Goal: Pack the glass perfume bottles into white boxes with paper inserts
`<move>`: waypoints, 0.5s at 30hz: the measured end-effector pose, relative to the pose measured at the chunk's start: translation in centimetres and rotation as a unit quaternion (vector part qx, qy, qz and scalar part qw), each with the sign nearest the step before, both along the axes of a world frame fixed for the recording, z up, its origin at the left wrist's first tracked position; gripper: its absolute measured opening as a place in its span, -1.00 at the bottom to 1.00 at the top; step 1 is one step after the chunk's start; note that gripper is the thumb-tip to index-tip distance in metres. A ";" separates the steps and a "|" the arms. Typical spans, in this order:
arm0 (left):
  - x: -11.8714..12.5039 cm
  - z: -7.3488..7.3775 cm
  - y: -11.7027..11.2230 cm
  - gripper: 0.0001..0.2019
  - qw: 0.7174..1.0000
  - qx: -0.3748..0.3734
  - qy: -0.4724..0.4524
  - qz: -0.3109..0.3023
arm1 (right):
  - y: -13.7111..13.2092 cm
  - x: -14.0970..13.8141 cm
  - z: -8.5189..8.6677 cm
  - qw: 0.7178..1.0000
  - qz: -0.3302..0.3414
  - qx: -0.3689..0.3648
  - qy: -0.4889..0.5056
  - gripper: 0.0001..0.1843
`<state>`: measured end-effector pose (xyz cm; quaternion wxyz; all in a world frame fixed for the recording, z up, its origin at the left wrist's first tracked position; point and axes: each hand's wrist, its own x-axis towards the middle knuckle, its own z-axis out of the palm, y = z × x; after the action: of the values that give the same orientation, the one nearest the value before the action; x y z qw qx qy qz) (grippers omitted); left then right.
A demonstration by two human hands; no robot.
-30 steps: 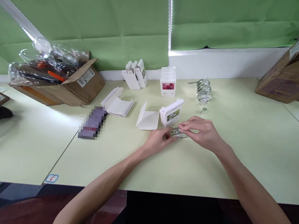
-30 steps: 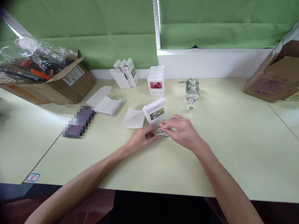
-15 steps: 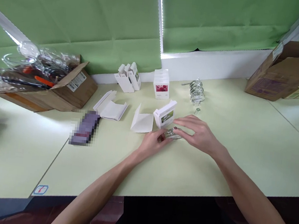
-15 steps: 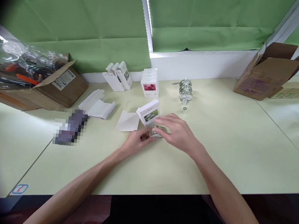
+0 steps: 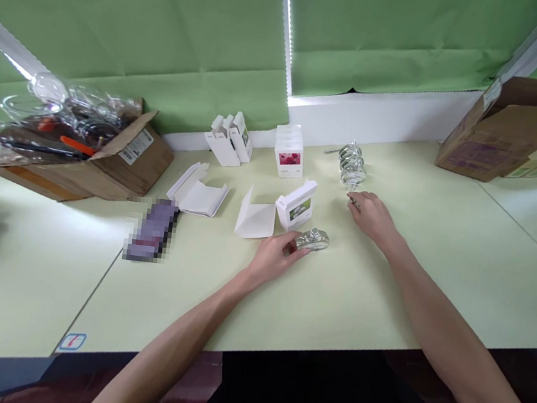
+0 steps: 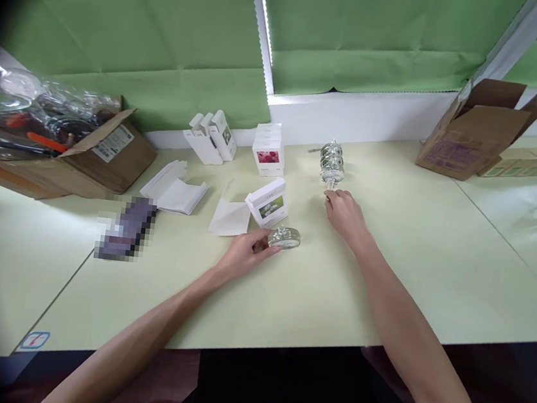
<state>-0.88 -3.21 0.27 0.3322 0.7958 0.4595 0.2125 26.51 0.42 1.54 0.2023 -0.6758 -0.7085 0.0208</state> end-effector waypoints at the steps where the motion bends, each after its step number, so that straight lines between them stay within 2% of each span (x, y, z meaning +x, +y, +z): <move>1: 0.0 0.1 0.0 -0.75 1.000 0.001 0.000 0.000 | -0.2 -0.2 0.3 1.000 0.001 0.004 0.031 -0.65; 4: 0.1 0.2 -0.1 -0.75 1.000 0.004 0.004 0.000 | -1.7 -1.6 2.0 0.981 0.031 0.055 0.185 -0.69; 6: 0.1 0.3 -0.1 -0.73 1.000 0.001 0.004 0.004 | -3.4 -3.1 3.4 0.952 0.088 0.101 0.276 -0.69; 7: 0.1 0.3 -0.1 -0.72 1.000 -0.002 0.003 0.005 | -4.2 -3.9 4.0 0.942 0.118 0.126 0.287 -0.75; 9: 0.1 0.3 -0.1 -0.70 1.000 -0.009 0.001 0.006 | -5.6 -5.2 4.8 0.936 0.187 0.166 0.250 -0.83; 11: 0.1 0.3 -0.1 -0.68 1.000 -0.011 0.001 0.002 | -6.4 -5.9 4.9 0.933 0.236 0.194 0.190 -0.88; 15: 0.1 0.1 -0.1 -0.69 1.000 -0.007 -0.006 0.003 | -6.3 -6.3 4.0 0.937 0.274 0.189 0.103 -0.89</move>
<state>-0.81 -3.29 0.41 0.3400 0.7907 0.4617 0.2145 20.17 -5.91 5.54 0.3850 -0.3991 -0.8321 0.0104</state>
